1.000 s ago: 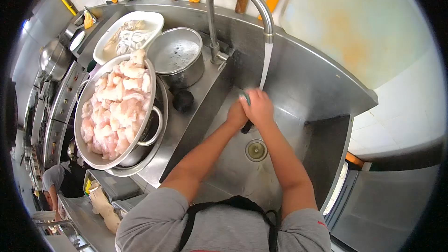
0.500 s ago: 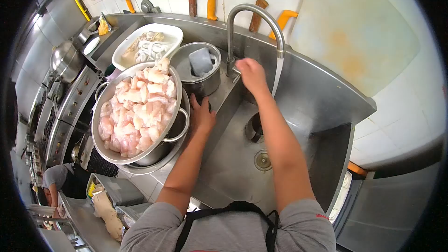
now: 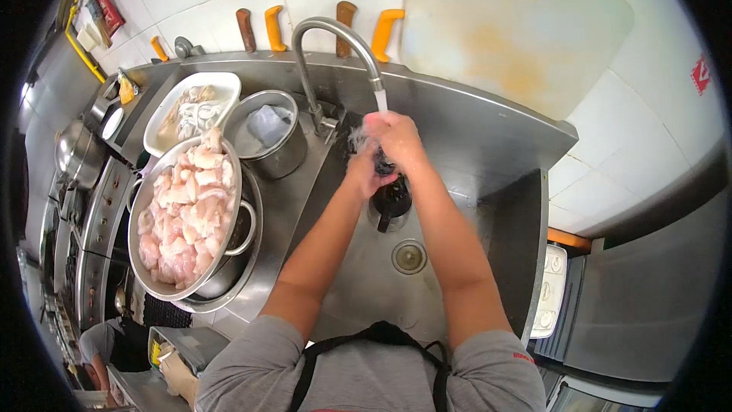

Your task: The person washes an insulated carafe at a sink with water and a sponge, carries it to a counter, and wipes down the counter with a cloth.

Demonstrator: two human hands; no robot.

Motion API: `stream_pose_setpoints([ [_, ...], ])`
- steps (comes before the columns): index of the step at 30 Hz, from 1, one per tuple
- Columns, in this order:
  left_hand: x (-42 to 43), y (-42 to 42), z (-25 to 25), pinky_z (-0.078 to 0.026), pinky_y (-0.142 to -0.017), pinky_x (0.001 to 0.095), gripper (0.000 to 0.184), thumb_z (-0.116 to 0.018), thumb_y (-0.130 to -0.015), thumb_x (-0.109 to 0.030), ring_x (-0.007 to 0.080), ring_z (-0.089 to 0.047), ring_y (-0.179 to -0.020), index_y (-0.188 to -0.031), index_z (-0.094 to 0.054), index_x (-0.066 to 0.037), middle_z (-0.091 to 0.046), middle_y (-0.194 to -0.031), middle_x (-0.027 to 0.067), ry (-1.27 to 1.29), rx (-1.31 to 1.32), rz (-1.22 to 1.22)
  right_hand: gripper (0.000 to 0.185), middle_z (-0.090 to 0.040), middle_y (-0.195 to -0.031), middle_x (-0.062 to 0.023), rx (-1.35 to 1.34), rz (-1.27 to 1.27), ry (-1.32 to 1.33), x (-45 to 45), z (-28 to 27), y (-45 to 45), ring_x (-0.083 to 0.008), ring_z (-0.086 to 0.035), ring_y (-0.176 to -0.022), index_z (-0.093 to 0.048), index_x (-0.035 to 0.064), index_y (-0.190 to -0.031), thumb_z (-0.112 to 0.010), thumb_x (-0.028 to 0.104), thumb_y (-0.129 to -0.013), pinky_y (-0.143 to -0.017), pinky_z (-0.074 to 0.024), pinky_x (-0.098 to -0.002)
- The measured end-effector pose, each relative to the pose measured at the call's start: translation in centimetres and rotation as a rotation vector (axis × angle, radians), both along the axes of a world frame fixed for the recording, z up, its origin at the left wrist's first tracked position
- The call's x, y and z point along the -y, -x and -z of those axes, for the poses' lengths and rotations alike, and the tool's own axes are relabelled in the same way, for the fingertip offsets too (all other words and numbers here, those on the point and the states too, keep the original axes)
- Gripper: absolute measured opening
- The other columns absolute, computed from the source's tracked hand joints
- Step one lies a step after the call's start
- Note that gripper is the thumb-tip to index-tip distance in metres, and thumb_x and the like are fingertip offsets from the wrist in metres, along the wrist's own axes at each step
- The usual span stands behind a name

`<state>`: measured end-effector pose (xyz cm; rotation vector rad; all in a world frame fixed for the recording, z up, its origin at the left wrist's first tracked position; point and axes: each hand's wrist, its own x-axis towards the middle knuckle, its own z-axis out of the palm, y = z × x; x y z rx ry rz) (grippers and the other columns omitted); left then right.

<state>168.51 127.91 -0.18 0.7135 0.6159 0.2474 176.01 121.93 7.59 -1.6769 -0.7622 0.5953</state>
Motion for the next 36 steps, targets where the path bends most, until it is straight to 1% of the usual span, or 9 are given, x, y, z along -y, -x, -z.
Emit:
stream_pose_setpoints([
  [5,-0.6,-1.0,-0.5,-0.044,-0.063,0.028,0.043,-0.03,-0.086,-0.049,0.0227,-0.053,-0.077,-0.111,-0.042,-0.016,-0.053,-0.098,0.0076,0.126,0.007,0.039,0.03,-0.059,-0.088,-0.0073,0.499,0.122,-0.202,1.0,5.4,-0.1,-0.0166,-0.055,-0.079,-0.054,0.004,-0.108,-0.052,0.016,-0.081,-0.07,-0.0436,-0.0284],
  [9,-0.9,0.3,-1.2,-0.043,-0.063,0.0263,0.05,-0.036,-0.083,-0.052,0.0202,-0.051,-0.074,-0.118,-0.036,-0.016,-0.05,-0.102,0.0073,-0.12,0.017,0.258,0.028,-0.058,-0.088,-0.0073,0.063,0.167,-0.227,1.3,5.3,0.3,-0.0169,-0.054,-0.081,-0.056,0.0043,-0.104,-0.048,0.022,-0.083,-0.072,-0.0427,-0.0296],
  [14,0.4,-0.1,-0.2,-0.044,-0.068,0.0269,0.062,-0.064,-0.075,-0.033,0.0171,-0.05,-0.083,-0.122,-0.031,-0.01,-0.047,-0.104,0.0077,-0.86,0.104,-0.234,0.03,-0.056,-0.091,-0.0065,-0.874,0.176,-0.379,0.3,5.3,0.4,-0.0141,-0.052,-0.082,-0.057,0.0049,-0.099,-0.043,0.028,-0.086,-0.069,-0.0429,-0.0299],
  [15,0.6,0.9,-2.5,-0.044,-0.07,0.0268,0.059,-0.069,-0.07,-0.017,0.0152,-0.05,-0.085,-0.117,-0.035,-0.006,-0.049,-0.099,0.0076,-0.722,0.156,-0.197,0.03,-0.055,-0.091,-0.006,-0.829,0.168,-0.298,0.1,5.6,0.4,-0.0137,-0.052,-0.083,-0.057,0.0061,-0.099,-0.044,0.03,-0.086,-0.065,-0.0438,-0.0294],
  [19,-0.9,2.1,-1.6,-0.044,-0.058,0.0242,0.044,-0.067,-0.072,-0.018,0.0104,-0.051,-0.071,-0.107,-0.043,-0.008,-0.052,-0.087,0.0035,-0.903,0.071,-0.285,0.035,-0.058,-0.09,-0.0084,-0.59,0.139,-0.284,0.3,6.4,0.5,-0.0154,-0.054,-0.08,-0.058,0.0022,-0.096,-0.05,0.033,-0.082,-0.066,-0.0446,-0.0306],
  [22,-0.4,6.2,-2.6,-0.042,-0.049,0.0247,0.037,-0.063,-0.076,-0.024,0.0098,-0.05,-0.067,-0.104,-0.044,-0.009,-0.051,-0.084,0.0025,-0.615,-0.048,-0.3,0.043,-0.059,-0.083,-0.0138,0.008,0.048,0.336,2.3,10.7,-0.8,-0.0182,-0.057,-0.079,-0.057,-0.0037,-0.093,-0.056,0.036,-0.077,-0.069,-0.0451,-0.0306],
  [24,-0.4,9.7,-1.3,-0.04,-0.044,0.0254,0.031,-0.053,-0.082,-0.033,0.0109,-0.05,-0.063,-0.101,-0.045,-0.01,-0.051,-0.081,0.0025,-0.587,-0.177,-0.308,0.048,-0.058,-0.076,-0.0175,0.074,-0.009,0.798,4.3,16.7,-0.4,-0.0195,-0.056,-0.078,-0.058,-0.005,-0.091,-0.062,0.038,-0.071,-0.07,-0.0444,-0.0292],
  [31,0.9,17.4,5.3,-0.041,-0.045,0.0279,0.032,-0.039,-0.086,-0.038,0.015,-0.05,-0.058,-0.1,-0.047,-0.01,-0.051,-0.081,0.0055,-0.315,-0.31,-0.282,0.038,-0.056,-0.086,-0.0068,-0.305,0.116,0.28,6.3,30.5,8.2,-0.0156,-0.052,-0.076,-0.054,0.0054,-0.097,-0.063,0.033,-0.073,-0.066,-0.0421,-0.0301],
  [36,0.5,17.5,4.5,-0.039,-0.044,0.026,0.031,-0.041,-0.086,-0.036,0.0121,-0.049,-0.057,-0.101,-0.048,-0.01,-0.051,-0.079,0.0045,-0.347,-0.345,-0.134,0.024,-0.059,-0.074,-0.0083,-0.213,0.083,0.229,4.0,24.3,5.8,-0.0174,-0.055,-0.071,-0.054,0.0017,-0.089,-0.055,0.024,-0.08,-0.065,-0.0429,-0.0304],
])
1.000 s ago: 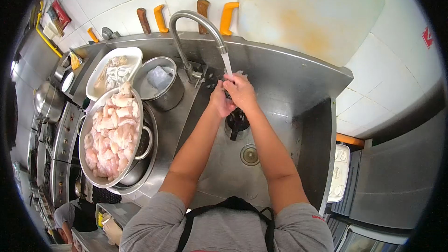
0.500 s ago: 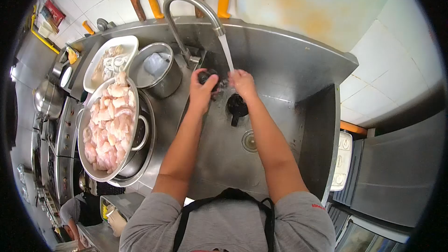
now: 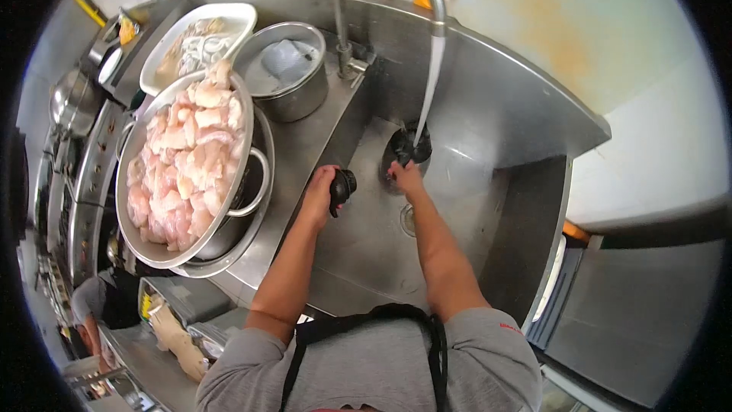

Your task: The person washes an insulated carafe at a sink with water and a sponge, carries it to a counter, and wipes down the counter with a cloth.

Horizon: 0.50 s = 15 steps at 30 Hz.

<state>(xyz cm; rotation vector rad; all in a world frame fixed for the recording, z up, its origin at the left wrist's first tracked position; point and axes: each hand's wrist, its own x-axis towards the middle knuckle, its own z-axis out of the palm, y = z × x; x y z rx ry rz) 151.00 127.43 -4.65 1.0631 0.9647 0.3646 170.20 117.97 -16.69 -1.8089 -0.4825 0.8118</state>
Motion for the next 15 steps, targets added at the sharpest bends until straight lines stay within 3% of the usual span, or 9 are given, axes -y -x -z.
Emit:
stream_pose_setpoints([
  [2,-0.3,0.2,0.3,-0.039,-0.044,0.0248,0.029,-0.042,-0.086,-0.036,0.0104,-0.048,-0.057,-0.099,-0.048,-0.011,-0.051,-0.077,0.0027,0.007,0.067,0.033,0.025,-0.058,-0.07,-0.0085,-0.056,0.041,-0.034,-1.0,-1.9,-2.5,-0.0165,-0.055,-0.068,-0.053,-0.0008,-0.088,-0.054,0.023,-0.08,-0.064,-0.0431,-0.0304],
  [4,-0.4,0.4,-0.3,-0.038,-0.044,0.0243,0.028,-0.042,-0.085,-0.037,0.0103,-0.048,-0.057,-0.098,-0.049,-0.012,-0.05,-0.076,0.0019,0.012,0.087,0.038,0.027,-0.06,-0.075,-0.0141,-0.062,0.116,0.062,-2.3,-2.4,-5.1,-0.0213,-0.057,-0.074,-0.054,-0.0036,-0.087,-0.053,0.022,-0.08,-0.067,-0.0439,-0.0333],
  [7,-0.3,0.5,-1.0,-0.038,-0.044,0.0236,0.027,-0.043,-0.085,-0.036,0.0099,-0.048,-0.057,-0.096,-0.049,-0.012,-0.05,-0.076,0.0014,0.049,0.105,0.029,0.03,-0.06,-0.085,-0.0194,0.623,0.082,0.017,-4.0,6.0,-11.2,-0.03,-0.057,-0.084,-0.056,-0.0033,-0.09,-0.051,0.025,-0.081,-0.075,-0.0434,-0.0371],
  [10,-0.6,0.4,0.2,-0.037,-0.044,0.0233,0.027,-0.044,-0.084,-0.036,0.0095,-0.048,-0.057,-0.096,-0.049,-0.012,-0.05,-0.077,0.0016,-0.002,0.06,0.04,0.028,-0.06,-0.088,-0.0177,0.831,-0.351,0.494,-6.7,-3.0,-8.0,-0.0337,-0.057,-0.082,-0.057,0.0008,-0.091,-0.052,0.026,-0.08,-0.071,-0.0443,-0.0395],
  [11,-0.6,0.4,0.5,-0.036,-0.043,0.0228,0.028,-0.043,-0.084,-0.037,0.0091,-0.047,-0.056,-0.094,-0.049,-0.012,-0.05,-0.075,0.0017,-0.017,0.09,0.031,0.033,-0.057,-0.099,-0.0202,0.751,-0.396,0.554,-7.4,-2.7,-8.3,-0.0379,-0.052,-0.094,-0.061,0.0004,-0.09,-0.053,0.03,-0.077,-0.078,-0.0424,-0.0414],
  [15,-1.4,0.9,0.4,-0.035,-0.04,0.0224,0.035,-0.037,-0.085,-0.042,0.009,-0.045,-0.051,-0.093,-0.05,-0.011,-0.05,-0.07,0.0021,-0.072,0.031,0.137,0.037,-0.055,-0.104,-0.0191,0.771,-0.589,0.969,-9.2,-5.4,-6.0,-0.0315,-0.051,-0.102,-0.056,0.0027,-0.101,-0.054,0.029,-0.074,-0.086,-0.0404,-0.0387],
])
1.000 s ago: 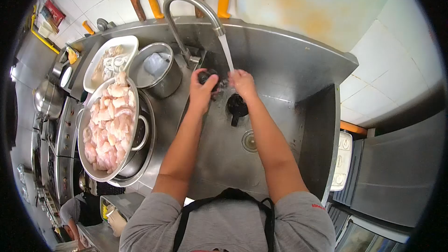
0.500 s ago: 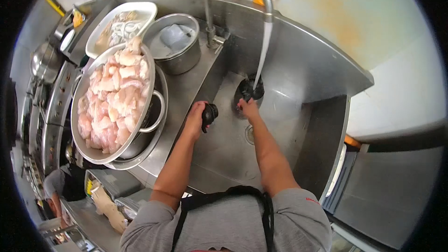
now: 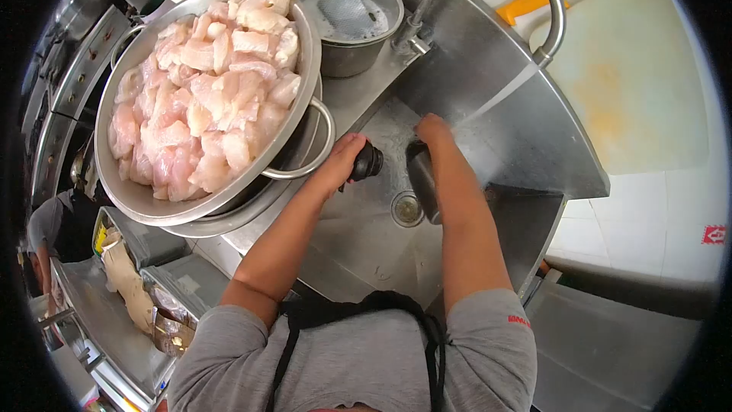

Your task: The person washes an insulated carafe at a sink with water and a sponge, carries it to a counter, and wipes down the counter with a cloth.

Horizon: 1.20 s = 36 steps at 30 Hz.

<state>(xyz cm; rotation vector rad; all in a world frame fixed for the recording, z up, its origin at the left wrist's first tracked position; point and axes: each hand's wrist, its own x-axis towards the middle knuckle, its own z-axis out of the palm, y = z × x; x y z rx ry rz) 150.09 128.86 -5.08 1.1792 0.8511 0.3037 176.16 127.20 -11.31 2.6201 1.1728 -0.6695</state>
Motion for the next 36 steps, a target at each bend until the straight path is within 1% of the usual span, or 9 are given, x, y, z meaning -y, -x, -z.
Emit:
stream_pose_setpoints([
  [11,-0.5,0.7,-2.1,-0.035,-0.04,0.0233,0.05,-0.029,-0.085,-0.051,0.0096,-0.044,-0.048,-0.093,-0.054,-0.009,-0.05,-0.066,0.0032,-0.053,0.019,0.057,0.032,-0.061,-0.065,-0.0148,0.075,-0.265,0.324,0.8,-2.3,-1.4,-0.0268,-0.061,-0.062,-0.063,0.0001,-0.068,-0.058,0.032,-0.065,-0.059,-0.047,-0.0376],
  [14,-0.4,0.8,-1.6,-0.035,-0.04,0.0232,0.053,-0.027,-0.085,-0.053,0.0097,-0.044,-0.048,-0.094,-0.054,-0.008,-0.051,-0.066,0.0034,-0.053,0.05,0.048,0.038,-0.059,-0.104,-0.0089,0.023,-0.082,0.536,0.1,-3.6,-0.3,-0.0274,-0.056,-0.096,-0.061,0.0102,-0.097,-0.061,0.028,-0.064,-0.08,-0.045,-0.0387],
  [17,-0.4,0.5,-0.6,-0.036,-0.04,0.0232,0.055,-0.027,-0.085,-0.053,0.0099,-0.045,-0.049,-0.096,-0.054,-0.007,-0.051,-0.069,0.0039,-0.071,0.038,0.06,0.039,-0.06,-0.099,-0.009,0.002,-0.136,0.637,0.3,-2.5,-1.0,-0.0266,-0.057,-0.093,-0.061,0.01,-0.097,-0.062,0.03,-0.064,-0.078,-0.0456,-0.0386],
  [20,-0.5,0.4,-0.1,-0.036,-0.047,0.0253,0.052,-0.027,-0.086,-0.051,0.0115,-0.045,-0.053,-0.088,-0.052,-0.006,-0.049,-0.067,0.0037,-0.098,0.028,0.051,0.038,-0.062,-0.095,-0.0088,0.006,-0.14,0.598,1.1,-2.6,-0.5,-0.0252,-0.058,-0.091,-0.062,0.0107,-0.095,-0.062,0.031,-0.064,-0.077,-0.0459,-0.0379],
  [23,-0.3,0.3,-0.7,-0.036,-0.061,0.0295,0.051,-0.027,-0.088,-0.048,0.0144,-0.042,-0.061,-0.071,-0.048,-0.004,-0.042,-0.061,0.0029,-0.097,0.038,0.003,0.033,-0.061,-0.067,-0.0133,0.041,-0.183,0.481,1.8,-2.7,-0.3,-0.0234,-0.06,-0.061,-0.062,0.0012,-0.069,-0.058,0.034,-0.063,-0.06,-0.047,-0.036],
  [28,-0.4,0.4,-0.9,-0.037,-0.067,0.0318,0.053,-0.025,-0.089,-0.047,0.0179,-0.045,-0.066,-0.075,-0.048,-0.001,-0.045,-0.065,0.0072,-0.044,-0.025,0.036,0.033,-0.061,-0.077,-0.0144,-0.325,-0.235,0.198,4.1,-4.0,-3.3,-0.0257,-0.06,-0.061,-0.061,-0.0034,-0.078,-0.057,0.027,-0.066,-0.053,-0.0487,-0.0354],
  [30,-0.5,0.2,0.7,-0.039,-0.053,0.0266,0.052,-0.026,-0.086,-0.053,0.0135,-0.048,-0.061,-0.091,-0.051,-0.007,-0.05,-0.074,0.005,-0.1,-0.004,0.053,0.03,-0.061,-0.078,-0.0149,-0.349,0.225,0.006,5.6,-4.8,-2.0,-0.0268,-0.06,-0.06,-0.059,-0.0037,-0.082,-0.056,0.022,-0.067,-0.05,-0.0493,-0.039],
  [33,-0.4,0.0,1.9,-0.04,-0.047,0.0245,0.054,-0.027,-0.084,-0.054,0.0114,-0.049,-0.059,-0.098,-0.053,-0.009,-0.053,-0.078,0.0037,-0.211,0.0,0.045,0.036,-0.06,-0.078,-0.0134,-0.46,0.432,-0.278,9.4,1.3,-2.7,-0.0254,-0.06,-0.065,-0.057,0.0025,-0.094,-0.059,0.024,-0.065,-0.051,-0.0495,-0.0387],
  [36,-0.3,0.3,0.4,-0.037,-0.071,0.0319,0.052,-0.026,-0.088,-0.046,0.0237,-0.051,-0.078,-0.091,-0.051,0.0,-0.054,-0.083,0.0148,-0.278,-0.02,0.069,0.035,-0.06,-0.083,-0.016,-0.398,0.518,-0.351,11.2,6.3,-1.4,-0.029,-0.06,-0.073,-0.057,0.0036,-0.091,-0.061,0.024,-0.063,-0.059,-0.0493,-0.0381],
])
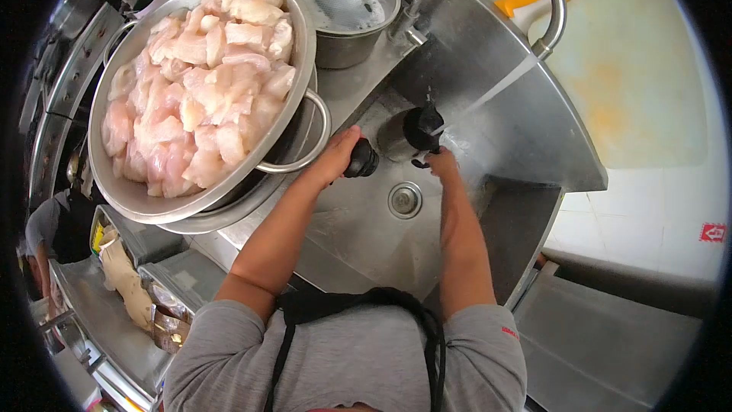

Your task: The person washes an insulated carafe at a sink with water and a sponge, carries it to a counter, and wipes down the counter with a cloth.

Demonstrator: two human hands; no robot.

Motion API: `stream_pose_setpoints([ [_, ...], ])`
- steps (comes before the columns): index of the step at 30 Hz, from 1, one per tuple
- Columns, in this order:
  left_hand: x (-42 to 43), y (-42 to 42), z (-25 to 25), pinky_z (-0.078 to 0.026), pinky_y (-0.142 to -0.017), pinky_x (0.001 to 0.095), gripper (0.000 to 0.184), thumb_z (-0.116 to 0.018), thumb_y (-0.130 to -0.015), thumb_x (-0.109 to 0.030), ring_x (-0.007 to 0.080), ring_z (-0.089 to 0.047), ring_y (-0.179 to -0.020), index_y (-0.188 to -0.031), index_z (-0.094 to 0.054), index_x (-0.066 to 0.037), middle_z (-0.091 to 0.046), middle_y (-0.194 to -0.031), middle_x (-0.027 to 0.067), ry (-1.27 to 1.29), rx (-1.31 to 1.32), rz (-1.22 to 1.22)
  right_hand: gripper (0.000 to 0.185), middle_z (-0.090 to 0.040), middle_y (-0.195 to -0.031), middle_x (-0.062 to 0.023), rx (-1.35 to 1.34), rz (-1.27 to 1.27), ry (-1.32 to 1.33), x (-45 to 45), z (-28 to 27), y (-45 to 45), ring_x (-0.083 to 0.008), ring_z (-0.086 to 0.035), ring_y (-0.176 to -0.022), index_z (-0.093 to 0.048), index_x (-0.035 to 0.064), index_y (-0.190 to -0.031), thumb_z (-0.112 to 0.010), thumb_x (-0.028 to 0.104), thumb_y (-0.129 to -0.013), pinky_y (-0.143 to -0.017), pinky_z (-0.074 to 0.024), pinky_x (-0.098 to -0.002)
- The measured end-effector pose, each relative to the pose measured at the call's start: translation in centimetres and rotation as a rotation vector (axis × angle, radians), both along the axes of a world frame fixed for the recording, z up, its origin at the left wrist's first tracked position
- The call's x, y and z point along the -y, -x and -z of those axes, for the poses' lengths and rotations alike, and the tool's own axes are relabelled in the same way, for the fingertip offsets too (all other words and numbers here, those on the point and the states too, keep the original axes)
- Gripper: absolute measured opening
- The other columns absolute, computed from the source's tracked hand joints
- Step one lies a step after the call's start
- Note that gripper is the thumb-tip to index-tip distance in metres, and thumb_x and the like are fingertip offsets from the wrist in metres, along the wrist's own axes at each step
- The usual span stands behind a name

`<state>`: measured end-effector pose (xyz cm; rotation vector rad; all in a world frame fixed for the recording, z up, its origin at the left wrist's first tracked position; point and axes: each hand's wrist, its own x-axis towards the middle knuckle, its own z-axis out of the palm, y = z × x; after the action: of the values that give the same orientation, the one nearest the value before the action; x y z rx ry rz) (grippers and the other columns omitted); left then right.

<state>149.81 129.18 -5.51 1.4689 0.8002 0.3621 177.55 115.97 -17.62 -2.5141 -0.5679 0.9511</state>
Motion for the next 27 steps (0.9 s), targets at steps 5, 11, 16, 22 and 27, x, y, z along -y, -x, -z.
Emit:
stream_pose_setpoints([
  [5,-0.3,-0.1,-0.3,-0.036,-0.084,0.0374,0.053,-0.025,-0.089,-0.042,0.0319,-0.052,-0.087,-0.088,-0.051,0.004,-0.053,-0.084,0.0208,-0.004,-0.046,0.041,0.032,-0.058,-0.083,-0.0191,0.498,-0.178,-0.177,-1.4,-1.9,1.6,-0.0329,-0.057,-0.073,-0.052,-0.004,-0.091,-0.06,0.012,-0.065,-0.068,-0.0452,-0.0391],
  [11,-0.2,-0.3,0.8,-0.036,-0.082,0.0387,0.052,-0.027,-0.089,-0.042,0.0326,-0.052,-0.087,-0.086,-0.051,0.003,-0.054,-0.086,0.0217,-0.046,-0.02,0.019,0.013,-0.054,-0.078,-0.012,-0.335,0.31,-0.815,-5.4,-9.1,0.4,-0.0257,-0.057,-0.071,-0.051,0.0009,-0.089,-0.049,0.005,-0.076,-0.057,-0.0486,-0.0324],
  [16,0.0,-0.1,0.1,-0.037,-0.078,0.0381,0.051,-0.028,-0.089,-0.042,0.0319,-0.051,-0.082,-0.083,-0.051,0.002,-0.054,-0.08,0.0192,-0.026,-0.024,-0.008,0.017,-0.055,-0.084,-0.0112,-0.478,0.63,-0.932,-8.1,-10.1,0.5,-0.0244,-0.057,-0.077,-0.051,0.001,-0.097,-0.045,0.007,-0.082,-0.061,-0.0492,-0.0322],
  [22,0.0,-0.3,0.8,-0.038,-0.073,0.0371,0.051,-0.029,-0.089,-0.043,0.0303,-0.05,-0.072,-0.077,-0.048,0.003,-0.049,-0.07,0.0183,-0.043,0.044,0.001,0.037,-0.046,-0.115,-0.0151,0.039,0.005,-0.581,-8.2,-1.9,-3.0,-0.0286,-0.051,-0.097,-0.042,0.006,-0.117,-0.048,0.02,-0.083,-0.079,-0.045,-0.0382],
  [27,0.0,-0.3,0.5,-0.038,-0.075,0.0374,0.05,-0.028,-0.089,-0.041,0.0311,-0.051,-0.076,-0.079,-0.048,0.004,-0.051,-0.075,0.02,-0.043,-0.009,0.022,0.062,-0.03,-0.129,-0.0165,0.824,-0.39,0.01,-6.5,-2.5,4.8,-0.0364,-0.033,-0.116,-0.039,0.0107,-0.123,-0.062,0.034,-0.071,-0.085,-0.0379,-0.0461],
])
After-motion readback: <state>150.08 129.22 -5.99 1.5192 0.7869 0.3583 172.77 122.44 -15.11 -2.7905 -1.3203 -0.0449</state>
